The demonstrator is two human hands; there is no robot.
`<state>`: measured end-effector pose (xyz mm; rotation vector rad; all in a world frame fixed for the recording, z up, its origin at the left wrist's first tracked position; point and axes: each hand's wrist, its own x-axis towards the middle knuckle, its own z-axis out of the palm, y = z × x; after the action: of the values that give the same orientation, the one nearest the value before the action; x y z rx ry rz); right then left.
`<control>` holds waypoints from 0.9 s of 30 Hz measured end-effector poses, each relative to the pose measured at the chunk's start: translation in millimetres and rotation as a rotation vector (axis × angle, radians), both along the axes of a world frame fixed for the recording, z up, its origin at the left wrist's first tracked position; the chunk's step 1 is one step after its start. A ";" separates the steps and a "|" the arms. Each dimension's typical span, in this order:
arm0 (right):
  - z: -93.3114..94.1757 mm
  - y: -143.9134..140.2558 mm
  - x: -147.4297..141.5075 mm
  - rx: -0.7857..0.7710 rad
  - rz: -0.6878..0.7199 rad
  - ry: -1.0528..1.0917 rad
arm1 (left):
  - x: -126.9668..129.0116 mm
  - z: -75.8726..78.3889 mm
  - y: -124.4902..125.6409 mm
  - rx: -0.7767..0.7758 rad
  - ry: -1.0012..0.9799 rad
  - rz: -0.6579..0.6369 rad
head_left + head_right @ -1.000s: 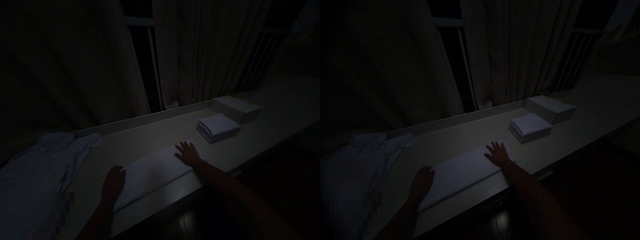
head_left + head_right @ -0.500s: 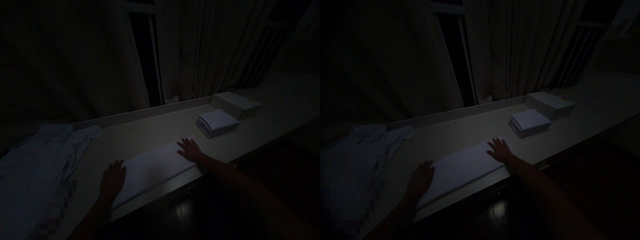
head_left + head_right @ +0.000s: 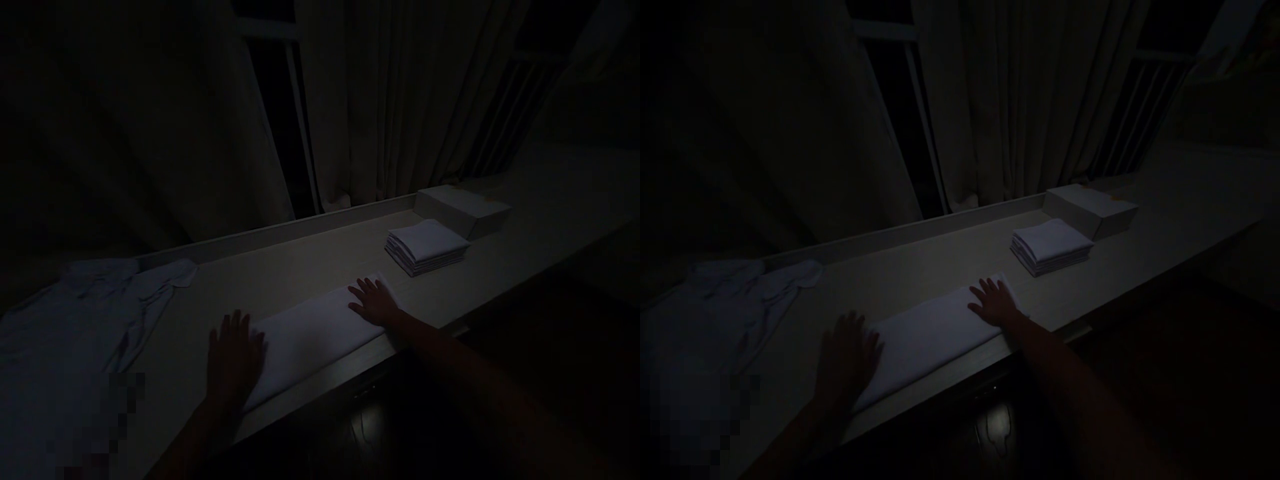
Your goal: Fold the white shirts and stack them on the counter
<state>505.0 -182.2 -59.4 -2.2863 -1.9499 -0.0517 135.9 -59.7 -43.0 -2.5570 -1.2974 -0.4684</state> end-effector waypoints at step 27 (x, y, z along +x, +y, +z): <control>-5.9 0.8 0.7 0.018 0.000 0.035 | -76.7 -50.2 -14.9 -0.230 0.049 0.095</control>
<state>505.7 -181.4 -65.3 -2.2599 -1.9248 -0.0289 59.3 -74.6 -93.2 -2.6533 -1.5265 -0.2487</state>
